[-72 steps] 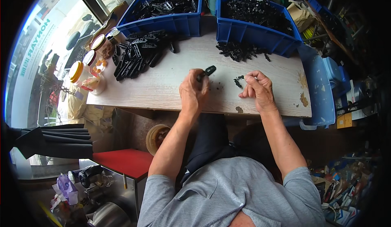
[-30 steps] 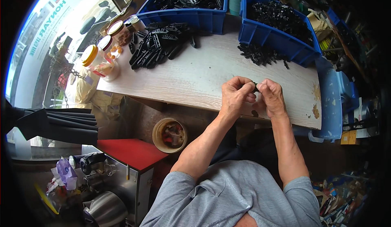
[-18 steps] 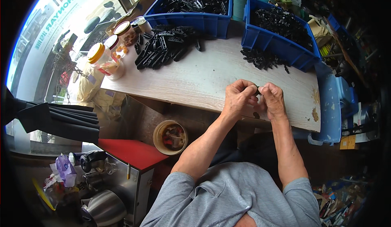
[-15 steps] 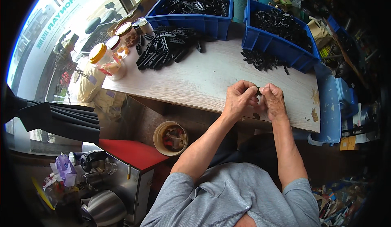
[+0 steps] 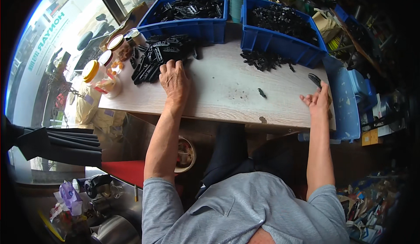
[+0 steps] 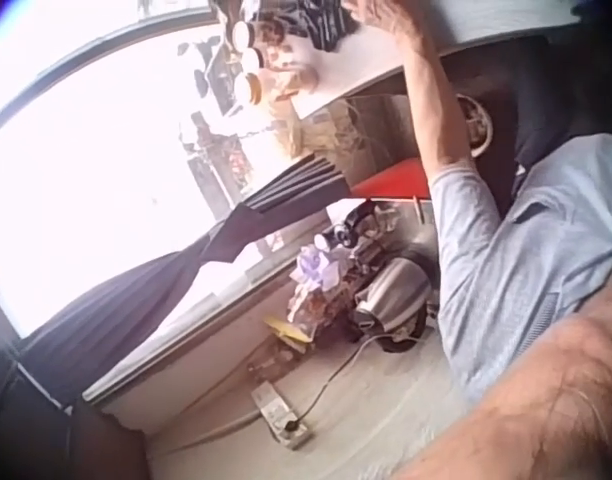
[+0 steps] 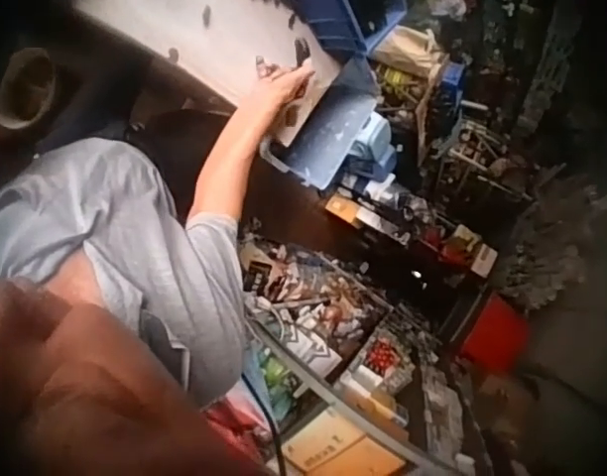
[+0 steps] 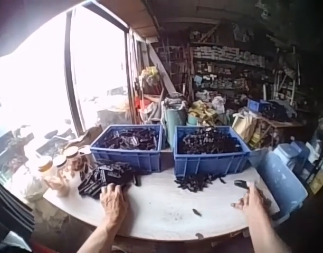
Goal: Manual assembly of small black plastic components at a workbench.
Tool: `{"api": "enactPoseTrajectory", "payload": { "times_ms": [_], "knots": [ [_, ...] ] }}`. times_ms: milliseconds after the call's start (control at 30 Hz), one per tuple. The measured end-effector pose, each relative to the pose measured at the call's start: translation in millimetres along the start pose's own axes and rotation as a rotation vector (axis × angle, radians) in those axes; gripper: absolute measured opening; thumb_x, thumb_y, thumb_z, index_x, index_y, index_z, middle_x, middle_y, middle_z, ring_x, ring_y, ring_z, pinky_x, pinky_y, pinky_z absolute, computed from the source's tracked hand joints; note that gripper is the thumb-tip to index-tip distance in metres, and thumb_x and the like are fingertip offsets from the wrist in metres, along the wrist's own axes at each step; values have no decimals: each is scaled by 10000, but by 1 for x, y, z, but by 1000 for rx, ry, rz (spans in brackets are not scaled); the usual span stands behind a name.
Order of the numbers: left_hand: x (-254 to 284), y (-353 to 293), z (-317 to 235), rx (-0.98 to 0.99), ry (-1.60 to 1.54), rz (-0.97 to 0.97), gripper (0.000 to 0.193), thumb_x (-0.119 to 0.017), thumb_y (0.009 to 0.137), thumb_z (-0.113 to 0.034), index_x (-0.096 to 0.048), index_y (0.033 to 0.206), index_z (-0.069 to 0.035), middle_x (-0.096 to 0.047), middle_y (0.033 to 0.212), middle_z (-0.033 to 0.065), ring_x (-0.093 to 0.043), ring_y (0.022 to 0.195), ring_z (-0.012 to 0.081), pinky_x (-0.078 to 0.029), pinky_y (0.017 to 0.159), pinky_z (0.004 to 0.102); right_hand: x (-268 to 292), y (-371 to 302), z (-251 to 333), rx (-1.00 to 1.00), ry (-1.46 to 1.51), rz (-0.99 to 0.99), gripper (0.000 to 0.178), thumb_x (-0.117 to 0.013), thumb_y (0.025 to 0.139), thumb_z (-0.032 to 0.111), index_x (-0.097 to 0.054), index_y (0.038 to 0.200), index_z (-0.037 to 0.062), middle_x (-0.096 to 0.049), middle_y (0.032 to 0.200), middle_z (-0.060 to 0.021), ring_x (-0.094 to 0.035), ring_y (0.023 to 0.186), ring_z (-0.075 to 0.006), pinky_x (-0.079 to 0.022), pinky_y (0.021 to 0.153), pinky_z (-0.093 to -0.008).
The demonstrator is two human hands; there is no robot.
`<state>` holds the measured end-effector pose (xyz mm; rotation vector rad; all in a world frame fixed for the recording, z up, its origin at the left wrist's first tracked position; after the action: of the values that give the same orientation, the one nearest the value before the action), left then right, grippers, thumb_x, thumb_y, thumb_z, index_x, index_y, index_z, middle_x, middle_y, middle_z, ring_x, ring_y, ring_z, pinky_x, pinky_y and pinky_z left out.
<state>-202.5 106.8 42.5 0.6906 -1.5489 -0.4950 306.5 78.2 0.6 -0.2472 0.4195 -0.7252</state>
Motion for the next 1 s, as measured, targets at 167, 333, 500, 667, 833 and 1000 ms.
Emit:
{"api": "enactPoseTrajectory", "payload": {
  "times_ms": [167,333,500,667,833,1000],
  "knots": [
    [-1,-4,-20,-114,-78,67,220,-653,742,-67,-641,961,-69,-636,1041,104,-571,1002,315,-485,820,417,17,11,10,88,-97,8,380,-723,836,375,-575,1019,77,-329,459,-14,-496,474,-180,-595,691,-506],
    [11,-18,-48,-255,-237,109,284,-679,723,-50,-640,1000,-100,-654,975,83,-594,961,313,-497,811,416,-44,-32,-29,21,-381,377,290,-742,854,264,-619,987,37,-390,456,6,-489,404,-136,-598,561,-413],
    [22,-33,-76,-298,-343,228,372,-678,728,-47,-670,1084,-153,-649,991,61,-609,924,284,-518,779,396,-86,-70,-56,-18,-658,518,267,-767,834,225,-635,945,20,-457,494,16,-450,374,-97,-553,479,-335],
    [31,-45,-91,-342,-369,240,421,-709,709,-68,-678,1117,-169,-637,995,52,-607,904,265,-529,742,378,-107,-87,-60,5,-860,599,243,-782,805,215,-681,917,24,-599,673,-58,-455,357,-107,-466,374,-290],
    [36,-49,-100,-380,-361,248,379,-715,726,-80,-688,1093,-172,-634,1021,61,-606,902,267,-533,742,375,-119,-88,-63,80,-1020,610,173,-761,801,191,-701,869,44,-633,692,-59,-463,354,-120,-441,348,-291],
    [48,-58,-110,-420,-451,219,287,-708,777,-75,-701,1054,-148,-632,1104,111,-608,934,283,-536,752,383,-119,-89,-64,132,-1077,612,123,-730,844,178,-695,869,63,-613,647,-38,-434,348,-92,-389,329,-271]
  ]
}}
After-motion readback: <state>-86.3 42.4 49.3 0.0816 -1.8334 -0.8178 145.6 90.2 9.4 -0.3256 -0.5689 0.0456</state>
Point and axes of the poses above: each hand's wrist, its own y-axis towards the middle knuckle, its own x-axis out of the back of the hand, z = x × y, the point moved 9 cm from there along y, towards the middle knuckle
